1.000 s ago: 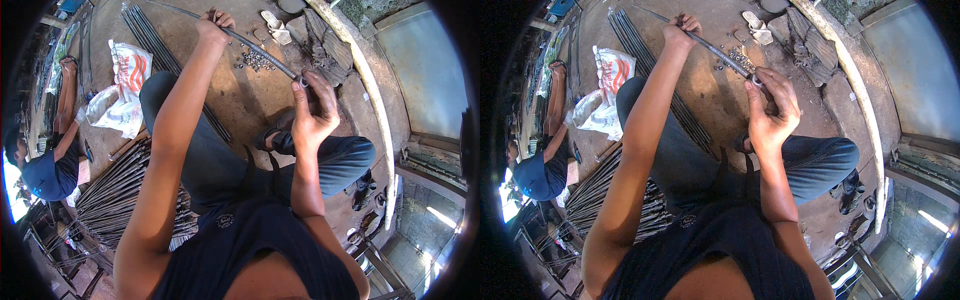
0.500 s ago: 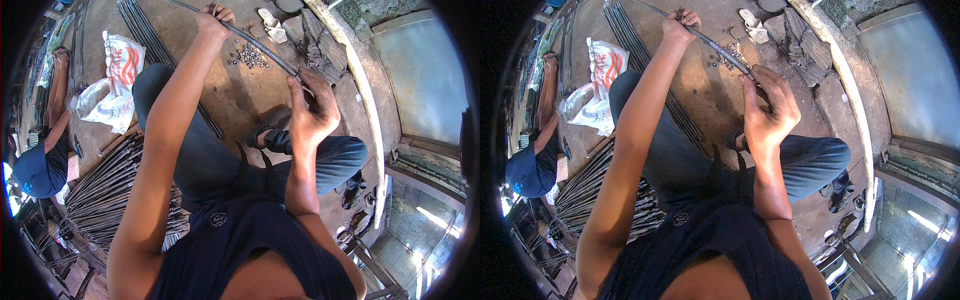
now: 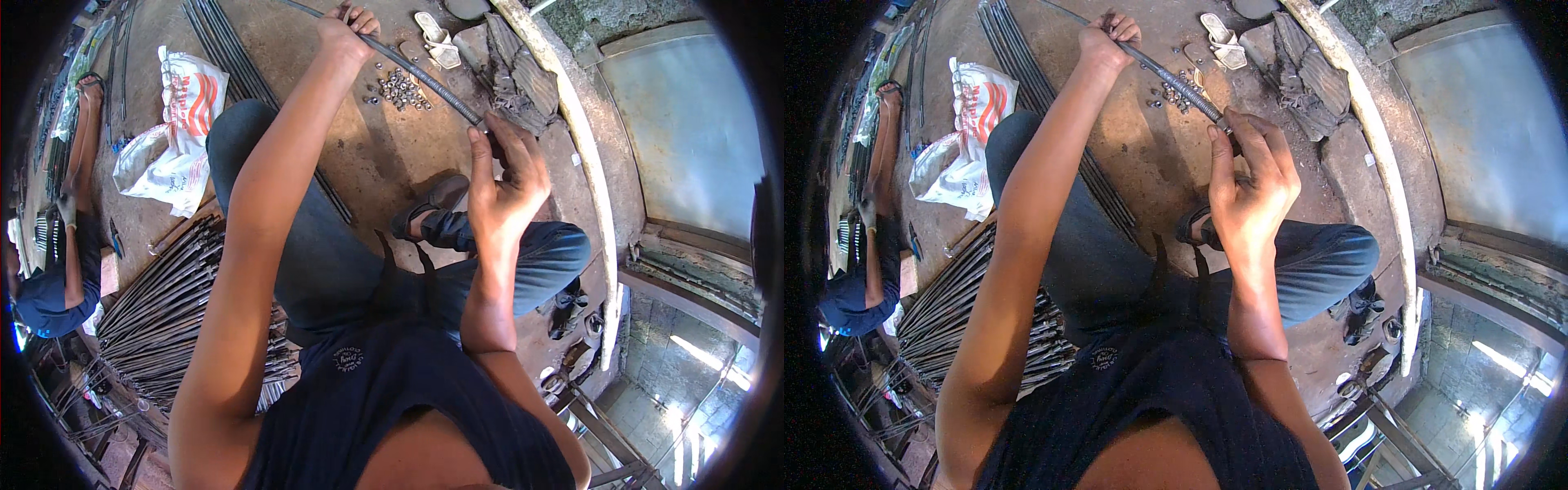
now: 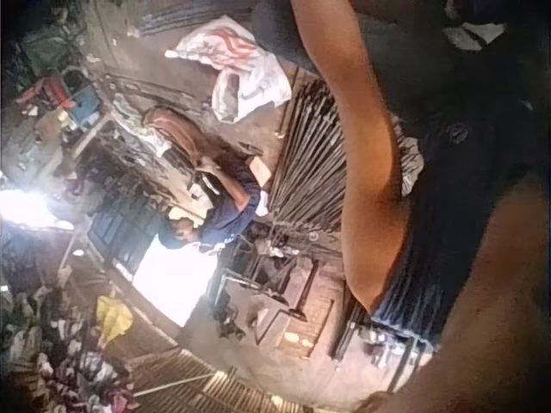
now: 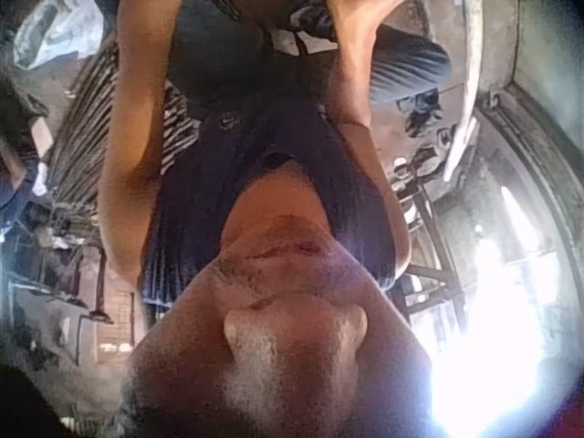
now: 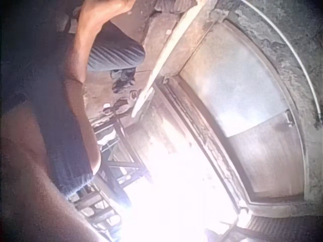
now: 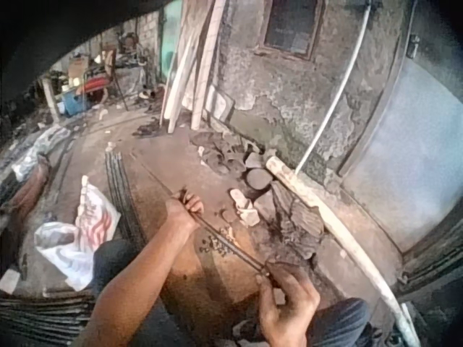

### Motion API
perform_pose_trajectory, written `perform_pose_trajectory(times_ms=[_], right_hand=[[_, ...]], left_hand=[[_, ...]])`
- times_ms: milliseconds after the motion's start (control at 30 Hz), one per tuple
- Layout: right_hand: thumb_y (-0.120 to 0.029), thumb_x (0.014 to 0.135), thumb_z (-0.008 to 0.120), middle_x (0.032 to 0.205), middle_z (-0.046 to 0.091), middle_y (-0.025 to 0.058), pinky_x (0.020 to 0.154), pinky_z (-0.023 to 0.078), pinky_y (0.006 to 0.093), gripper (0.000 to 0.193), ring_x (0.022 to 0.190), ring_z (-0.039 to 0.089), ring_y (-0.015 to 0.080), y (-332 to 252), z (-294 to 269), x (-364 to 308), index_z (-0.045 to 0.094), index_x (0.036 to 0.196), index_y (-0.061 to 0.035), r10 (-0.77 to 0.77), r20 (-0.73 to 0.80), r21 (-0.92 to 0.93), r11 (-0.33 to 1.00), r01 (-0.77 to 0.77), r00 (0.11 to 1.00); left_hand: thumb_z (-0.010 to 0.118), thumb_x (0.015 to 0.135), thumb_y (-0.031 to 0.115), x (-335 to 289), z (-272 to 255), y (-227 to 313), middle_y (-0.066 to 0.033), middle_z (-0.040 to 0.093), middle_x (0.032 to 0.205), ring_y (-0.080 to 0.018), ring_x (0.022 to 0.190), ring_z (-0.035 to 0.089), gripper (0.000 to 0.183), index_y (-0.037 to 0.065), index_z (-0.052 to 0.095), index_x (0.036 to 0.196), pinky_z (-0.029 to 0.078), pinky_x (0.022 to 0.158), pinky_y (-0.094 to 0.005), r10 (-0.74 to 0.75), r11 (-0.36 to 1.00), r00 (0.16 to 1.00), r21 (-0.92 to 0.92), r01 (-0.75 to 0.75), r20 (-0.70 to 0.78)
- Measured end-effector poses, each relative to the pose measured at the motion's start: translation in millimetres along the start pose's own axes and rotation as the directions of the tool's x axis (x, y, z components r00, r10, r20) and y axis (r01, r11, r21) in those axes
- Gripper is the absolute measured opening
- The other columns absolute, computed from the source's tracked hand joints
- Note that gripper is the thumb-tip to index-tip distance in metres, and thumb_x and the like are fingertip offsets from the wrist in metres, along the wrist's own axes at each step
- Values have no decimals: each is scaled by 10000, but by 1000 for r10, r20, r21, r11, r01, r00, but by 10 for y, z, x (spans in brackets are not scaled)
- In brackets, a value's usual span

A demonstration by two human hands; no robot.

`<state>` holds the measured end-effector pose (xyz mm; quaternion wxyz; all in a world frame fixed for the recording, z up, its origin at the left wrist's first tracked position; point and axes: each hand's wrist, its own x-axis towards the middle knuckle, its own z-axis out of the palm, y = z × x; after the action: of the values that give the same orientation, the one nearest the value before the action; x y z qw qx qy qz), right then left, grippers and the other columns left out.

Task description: Threading washers and nuts onto long metal rods and organizing them.

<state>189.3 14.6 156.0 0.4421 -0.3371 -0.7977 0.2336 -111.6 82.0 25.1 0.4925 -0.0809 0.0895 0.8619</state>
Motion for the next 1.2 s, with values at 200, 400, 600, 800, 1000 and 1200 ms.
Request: perform_pose_trajectory(times_ms=[200, 400, 600, 800, 1000, 1200], right_hand=[[-36, 823, 648, 822, 629, 165, 627, 505, 333, 151, 685, 644, 249, -27, 15, 8, 636, 951, 43, 17, 10, -98, 995, -16, 1000], [-38, 825, 638, 814, 622, 183, 647, 505, 352, 155, 704, 645, 299, 121, 12, -72, 632, 964, 32, 18, 26, -130, 991, -15, 999], [-4, 793, 653, 844, 640, 168, 695, 516, 339, 199, 764, 656, 305, 273, -85, -134, 642, 990, 25, -197, 52, -133, 970, 203, 979], [-29, 801, 670, 838, 645, 167, 660, 512, 334, 210, 712, 650, 290, 279, -88, -123, 655, 1001, 31, -86, 82, -105, 990, 95, 993], [-73, 814, 684, 825, 659, 158, 646, 513, 303, 199, 697, 659, 226, 186, -15, -120, 671, 991, 16, -26, 25, -157, 987, 30, 999], [-82, 822, 670, 819, 641, 172, 602, 515, 349, 197, 673, 655, 294, 214, 6, -137, 646, 989, 20, 1, 33, -154, 988, 4, 999]], left_hand=[[306, 902, 140, 73, -76, -13, -12, 324, 519, -116, 396, 266, 231, 29, 436, 747, 249, 380, -250, 2, 1000, 1000, 10, -2, -7], [253, 983, 280, -186, 166, -222, 4, 291, 498, -111, 396, 252, 381, 37, 423, 743, 237, 378, -250, 56, 998, 977, 53, -46, -205], [211, 998, 368, -219, 127, -225, 9, 274, 489, -108, 399, 250, 465, 39, 424, 748, 232, 379, -245, 78, 992, 966, 117, -51, -247], [217, 999, 369, -195, 103, -216, 11, 260, 491, -110, 401, 239, 456, 35, 411, 757, 225, 373, -236, 57, 995, 969, 93, -35, -241], [226, 1001, 367, -186, 99, -265, 6, 247, 493, -108, 404, 236, 448, 27, 410, 775, 232, 369, -238, 87, 992, 959, 106, -61, -269], [218, 1007, 394, -184, 105, -264, 3, 266, 491, -109, 402, 238, 482, 24, 420, 773, 234, 368, -245, 79, 992, 960, 114, -49, -269]])
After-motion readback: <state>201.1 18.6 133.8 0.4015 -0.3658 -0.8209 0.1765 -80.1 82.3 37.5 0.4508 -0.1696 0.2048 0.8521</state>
